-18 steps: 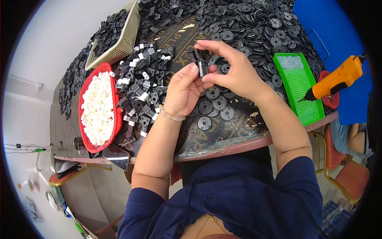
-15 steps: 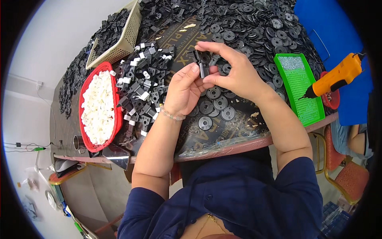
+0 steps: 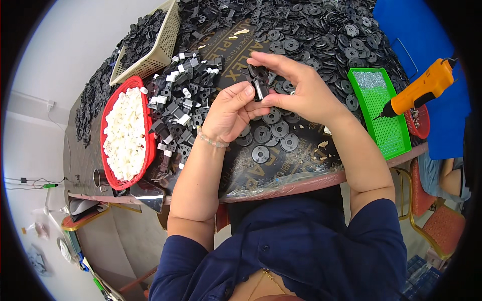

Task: Manually assembling small grey plastic rings and white plastic connectors at a factory workstation.

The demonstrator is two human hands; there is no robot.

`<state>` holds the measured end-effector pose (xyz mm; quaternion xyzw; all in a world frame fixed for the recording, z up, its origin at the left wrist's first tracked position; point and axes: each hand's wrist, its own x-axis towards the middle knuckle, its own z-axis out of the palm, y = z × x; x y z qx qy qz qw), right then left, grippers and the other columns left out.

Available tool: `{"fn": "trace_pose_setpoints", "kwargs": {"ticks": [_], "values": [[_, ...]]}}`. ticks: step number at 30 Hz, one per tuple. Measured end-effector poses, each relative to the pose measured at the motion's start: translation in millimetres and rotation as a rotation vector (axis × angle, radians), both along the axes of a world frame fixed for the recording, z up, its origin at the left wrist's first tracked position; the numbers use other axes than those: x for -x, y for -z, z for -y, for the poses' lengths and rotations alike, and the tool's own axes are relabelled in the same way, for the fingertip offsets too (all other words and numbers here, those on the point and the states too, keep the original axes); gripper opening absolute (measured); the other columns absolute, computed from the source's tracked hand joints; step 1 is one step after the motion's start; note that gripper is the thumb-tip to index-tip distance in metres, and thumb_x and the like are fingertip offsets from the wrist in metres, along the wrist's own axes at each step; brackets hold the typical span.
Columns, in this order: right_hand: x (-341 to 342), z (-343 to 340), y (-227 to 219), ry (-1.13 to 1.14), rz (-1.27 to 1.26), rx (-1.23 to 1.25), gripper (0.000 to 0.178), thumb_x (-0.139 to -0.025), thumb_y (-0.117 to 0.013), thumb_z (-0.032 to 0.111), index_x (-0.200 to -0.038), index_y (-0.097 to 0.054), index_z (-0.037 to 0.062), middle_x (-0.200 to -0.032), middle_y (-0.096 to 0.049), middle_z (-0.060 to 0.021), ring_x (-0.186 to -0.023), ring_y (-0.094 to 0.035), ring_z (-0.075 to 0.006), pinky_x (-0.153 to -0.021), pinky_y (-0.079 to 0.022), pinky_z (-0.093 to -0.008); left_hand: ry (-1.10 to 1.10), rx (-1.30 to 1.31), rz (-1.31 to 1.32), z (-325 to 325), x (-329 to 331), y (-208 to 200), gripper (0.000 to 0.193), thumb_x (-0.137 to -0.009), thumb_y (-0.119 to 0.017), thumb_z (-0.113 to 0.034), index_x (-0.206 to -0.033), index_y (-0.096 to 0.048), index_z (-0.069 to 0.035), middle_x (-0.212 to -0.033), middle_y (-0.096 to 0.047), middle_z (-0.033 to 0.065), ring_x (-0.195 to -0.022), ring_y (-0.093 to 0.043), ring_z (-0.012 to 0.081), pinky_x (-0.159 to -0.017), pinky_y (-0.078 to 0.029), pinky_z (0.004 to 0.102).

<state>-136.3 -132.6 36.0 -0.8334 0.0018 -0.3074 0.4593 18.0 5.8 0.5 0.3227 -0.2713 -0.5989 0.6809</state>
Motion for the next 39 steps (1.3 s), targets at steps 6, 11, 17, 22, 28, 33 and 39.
{"fn": "trace_pose_setpoints", "kwargs": {"ticks": [6, 11, 17, 22, 28, 33, 39], "values": [[0, -1, -2, 0.04, 0.004, 0.143, 0.066, -0.074, -0.071, 0.001, -0.137, -0.054, 0.0062, -0.135, -0.06, -0.0114, -0.124, -0.058, -0.0253, -0.105, -0.045, -0.0359, -0.032, -0.003, 0.033, 0, 1, 2, 0.03, -0.1, -0.057, -0.019, -0.119, -0.06, 0.003, -0.111, -0.069, 0.0172, -0.094, -0.071, 0.0216, -0.082, -0.061, 0.0319], [-1, -3, 2, 0.094, 0.027, 0.233, 0.062, -0.074, -0.075, 0.007, -0.134, -0.057, 0.0062, -0.131, -0.062, -0.0113, -0.12, -0.06, -0.0285, -0.102, -0.048, -0.0381, -0.054, -0.019, 0.063, 0, 7, -1, 0.031, -0.101, -0.055, -0.022, -0.12, -0.06, 0.003, -0.112, -0.069, 0.0152, -0.1, -0.069, 0.02, -0.087, -0.059, 0.0332], [2, 10, -2, 0.04, -0.005, 0.023, 0.052, -0.081, -0.073, 0.01, -0.13, -0.06, 0.0038, -0.129, -0.064, -0.0123, -0.117, -0.061, -0.0245, -0.099, -0.048, -0.0345, 0.015, 0.026, 0.078, 0, 4, 3, 0.03, -0.102, -0.053, -0.021, -0.119, -0.06, 0.002, -0.107, -0.069, 0.0109, -0.093, -0.068, 0.0185, -0.084, -0.056, 0.0318], [5, 22, 3, 0.013, -0.239, -0.223, 0.031, -0.09, -0.069, 0.012, -0.117, -0.064, -0.0018, -0.105, -0.067, -0.0052, -0.094, -0.061, -0.0101, -0.084, -0.05, -0.0264, -0.029, 0.003, 0.235, 0, 15, -1, 0.029, -0.101, -0.055, -0.018, -0.121, -0.06, 0.002, -0.105, -0.069, 0.0094, -0.091, -0.067, 0.0165, -0.082, -0.054, 0.0294], [4, 15, -1, 0.005, -0.237, -0.365, 0.021, -0.09, -0.07, 0.012, -0.104, -0.063, -0.0017, -0.092, -0.065, -0.0005, -0.086, -0.059, -0.0062, -0.077, -0.049, -0.0237, -0.325, -0.028, 0.683, 3, 22, 2, 0.028, -0.094, -0.065, -0.006, -0.12, -0.062, 0.004, -0.098, -0.071, 0.0065, -0.087, -0.067, 0.0111, -0.077, -0.054, 0.0229], [9, 15, -8, -0.033, -0.217, -0.353, 0.022, -0.089, -0.071, 0.014, -0.103, -0.063, -0.0012, -0.09, -0.065, -0.0004, -0.083, -0.058, -0.0068, -0.074, -0.048, -0.024, -0.334, -0.008, 0.735, -1, 22, -3, 0.027, -0.092, -0.066, -0.004, -0.117, -0.064, 0.005, -0.095, -0.072, 0.0055, -0.085, -0.068, 0.01, -0.076, -0.054, 0.0228], [33, 34, -15, 0.333, -0.537, 0.247, 0.037, -0.073, -0.082, 0.023, -0.097, -0.065, 0.0011, -0.079, -0.067, -0.0118, -0.075, -0.065, -0.0219, -0.069, -0.052, -0.0314, -0.314, -0.131, 0.458, 6, 15, 0, 0.021, -0.095, -0.064, -0.012, -0.112, -0.067, 0.0, -0.1, -0.072, 0.0069, -0.088, -0.067, 0.0133, -0.072, -0.05, 0.0247]]}}
